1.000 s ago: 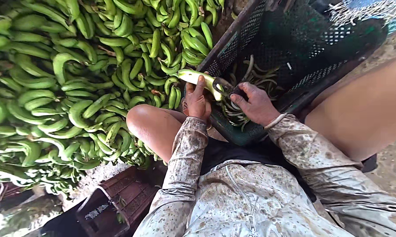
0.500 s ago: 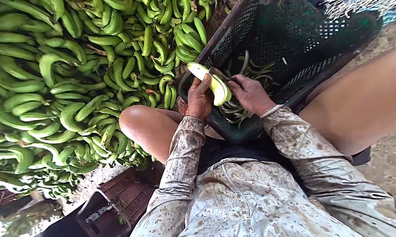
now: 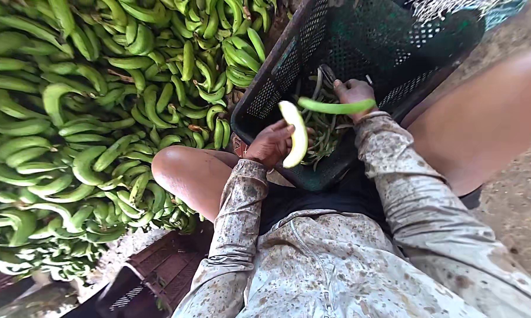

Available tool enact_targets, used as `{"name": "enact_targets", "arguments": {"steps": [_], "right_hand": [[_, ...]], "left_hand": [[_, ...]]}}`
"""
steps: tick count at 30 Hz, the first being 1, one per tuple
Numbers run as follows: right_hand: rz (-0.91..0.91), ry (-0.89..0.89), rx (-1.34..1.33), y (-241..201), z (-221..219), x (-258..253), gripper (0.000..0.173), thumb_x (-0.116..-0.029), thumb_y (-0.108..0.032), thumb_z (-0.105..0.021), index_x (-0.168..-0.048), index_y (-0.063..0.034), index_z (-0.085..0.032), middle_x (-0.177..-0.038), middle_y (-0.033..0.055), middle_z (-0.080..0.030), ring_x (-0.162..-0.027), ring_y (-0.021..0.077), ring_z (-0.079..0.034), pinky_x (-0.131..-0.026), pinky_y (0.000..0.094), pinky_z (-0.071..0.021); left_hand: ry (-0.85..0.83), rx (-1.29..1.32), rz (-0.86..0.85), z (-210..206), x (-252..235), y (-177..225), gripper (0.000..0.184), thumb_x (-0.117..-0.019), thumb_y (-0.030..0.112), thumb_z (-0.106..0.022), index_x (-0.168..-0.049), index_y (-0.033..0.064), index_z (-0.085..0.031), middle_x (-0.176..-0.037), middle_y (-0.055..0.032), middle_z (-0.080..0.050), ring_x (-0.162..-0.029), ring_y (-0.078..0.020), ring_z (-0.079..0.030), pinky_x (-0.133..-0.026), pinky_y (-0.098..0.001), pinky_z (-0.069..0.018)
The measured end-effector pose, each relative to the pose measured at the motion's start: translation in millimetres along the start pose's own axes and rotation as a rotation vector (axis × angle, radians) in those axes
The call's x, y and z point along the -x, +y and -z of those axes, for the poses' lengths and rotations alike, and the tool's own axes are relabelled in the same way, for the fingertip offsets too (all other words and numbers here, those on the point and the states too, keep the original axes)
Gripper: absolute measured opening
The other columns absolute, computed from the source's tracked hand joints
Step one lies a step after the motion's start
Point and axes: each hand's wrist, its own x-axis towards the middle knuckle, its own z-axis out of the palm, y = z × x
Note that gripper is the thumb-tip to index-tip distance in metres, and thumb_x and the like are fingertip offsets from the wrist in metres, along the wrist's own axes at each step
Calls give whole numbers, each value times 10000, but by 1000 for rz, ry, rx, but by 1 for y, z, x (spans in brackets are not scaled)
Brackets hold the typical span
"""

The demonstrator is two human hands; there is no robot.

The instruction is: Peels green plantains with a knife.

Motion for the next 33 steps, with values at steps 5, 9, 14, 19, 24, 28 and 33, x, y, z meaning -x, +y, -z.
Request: {"name": "enact_targets", "arguments": {"steps": [5, 9, 14, 19, 24, 28, 33], "right_hand": [[241, 78, 25, -22, -6, 42, 509, -1087, -432, -461, -1346, -14, -595, -1238, 242, -678, -1184, 366, -654, -1040, 546, -475], [516, 69, -19, -21, -32, 72, 479, -1054, -379, -554, -1319, 14, -616, -1253, 224, -670, -1190, 329, -650, -1065, 503, -494], [618, 312, 247, -24, -28, 71, 503, -982, -460, -649, -1248, -35, -679, -1197, 269, -676, -1158, 481, -624, -954, 693, -446], [685, 220, -5, -27, -23, 74, 456, -995, -380, -662, -1248, -2, -663, -1224, 207, -673, -1194, 327, -631, -1053, 507, -490], [722, -2, -150, -24, -52, 85, 461, -996, -374, -663, -1253, 9, -657, -1224, 190, -675, -1140, 264, -659, -1026, 438, -519], [771, 11, -113, -27, -51, 85, 478, -987, -385, -677, -1248, 15, -661, -1200, 207, -673, -1137, 302, -655, -1025, 449, -517], [677, -6, -135, -34, -44, 79, 452, -1062, -362, -541, -1303, 4, -651, -1256, 193, -681, -1166, 254, -663, -1047, 415, -506]], "left_hand": [[483, 386, -264, 2, -16, 17, 256, -1093, 225, -424, -1250, 43, -513, -1111, -186, -677, -1011, -354, -698, -860, -527, -594], [569, 647, -399, 2, -12, 27, 303, -1094, 270, -416, -1277, 35, -470, -1135, -227, -653, -1040, -381, -681, -880, -537, -585], [648, 763, -462, 2, -8, 32, 358, -1101, 292, -400, -1349, 34, -419, -1212, -233, -604, -1102, -381, -647, -929, -532, -564], [711, 827, -475, -4, -9, 35, 364, -1093, 282, -438, -1366, 42, -415, -1228, -219, -593, -1130, -359, -635, -957, -500, -559], [763, 865, -450, -14, -12, 36, 374, -1097, 296, -438, -1393, 73, -388, -1262, -180, -570, -1149, -293, -623, -972, -415, -553], [718, 823, -466, -7, -16, 33, 418, -1108, 321, -394, -1425, 49, -374, -1309, -227, -562, -1214, -366, -603, -1011, -495, -536], [588, 578, -426, -14, -14, 33, 212, -1095, 237, -416, -1191, 69, -502, -1004, -138, -645, -885, -252, -679, -797, -424, -596]]}}
